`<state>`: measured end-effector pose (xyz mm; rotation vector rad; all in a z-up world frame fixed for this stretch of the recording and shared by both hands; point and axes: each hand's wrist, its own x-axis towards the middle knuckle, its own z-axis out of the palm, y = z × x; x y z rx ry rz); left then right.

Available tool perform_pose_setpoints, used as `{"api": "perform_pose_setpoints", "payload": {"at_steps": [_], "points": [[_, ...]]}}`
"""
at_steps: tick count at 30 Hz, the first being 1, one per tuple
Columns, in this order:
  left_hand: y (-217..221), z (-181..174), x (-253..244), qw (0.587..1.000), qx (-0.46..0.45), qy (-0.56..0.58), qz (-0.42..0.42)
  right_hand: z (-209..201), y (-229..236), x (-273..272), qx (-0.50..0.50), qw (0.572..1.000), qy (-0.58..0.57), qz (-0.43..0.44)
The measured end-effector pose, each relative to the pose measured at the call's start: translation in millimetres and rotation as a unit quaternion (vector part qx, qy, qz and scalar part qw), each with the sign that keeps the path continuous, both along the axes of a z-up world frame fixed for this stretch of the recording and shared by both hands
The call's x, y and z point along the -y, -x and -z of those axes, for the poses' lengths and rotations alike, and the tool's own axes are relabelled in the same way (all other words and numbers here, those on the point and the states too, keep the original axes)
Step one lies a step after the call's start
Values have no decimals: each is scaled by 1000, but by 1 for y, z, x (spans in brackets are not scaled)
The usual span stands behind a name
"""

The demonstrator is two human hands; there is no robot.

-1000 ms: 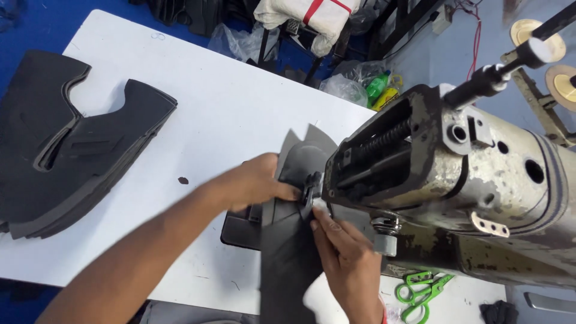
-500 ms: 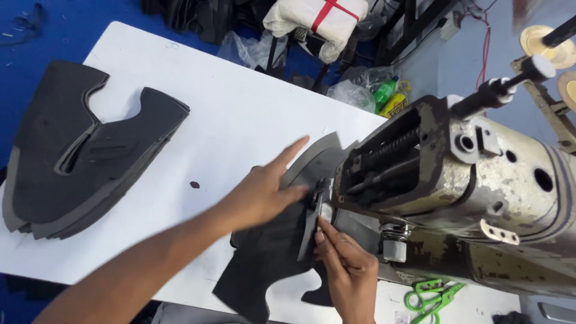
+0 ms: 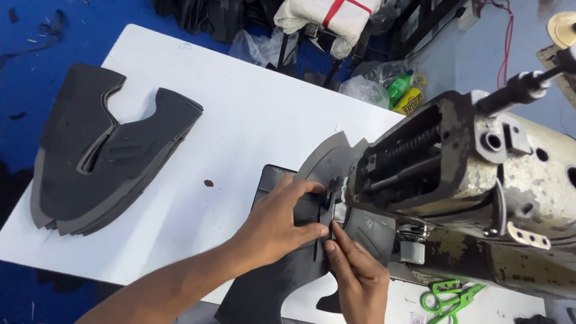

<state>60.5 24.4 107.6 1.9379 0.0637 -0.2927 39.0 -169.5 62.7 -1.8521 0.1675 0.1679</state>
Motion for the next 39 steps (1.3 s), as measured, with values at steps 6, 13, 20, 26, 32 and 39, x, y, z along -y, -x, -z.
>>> {"api": "perform_pose_setpoints", "payload": {"at_steps": [6,13,20,26,32,39], "points": [[-9,2,-5,999,-49,7,17,24,4,0,53,998,14,4],[-27,41,-14,996,83,25,32,15,2,-14,50,998,9,31],[-38,41,-16,998,41,37,22,15,10,-21,22,995,-49,88],[-44,35,-17,997,58,44,-1,17,4,-25,44,992,-40,109],[-61,31,-17,999,45,19,-11,21,-6,-28,47,991,-38,116],[-77,32,-24,996,88,-25,-16,27,-4,-30,114,988,-59,85]]}}
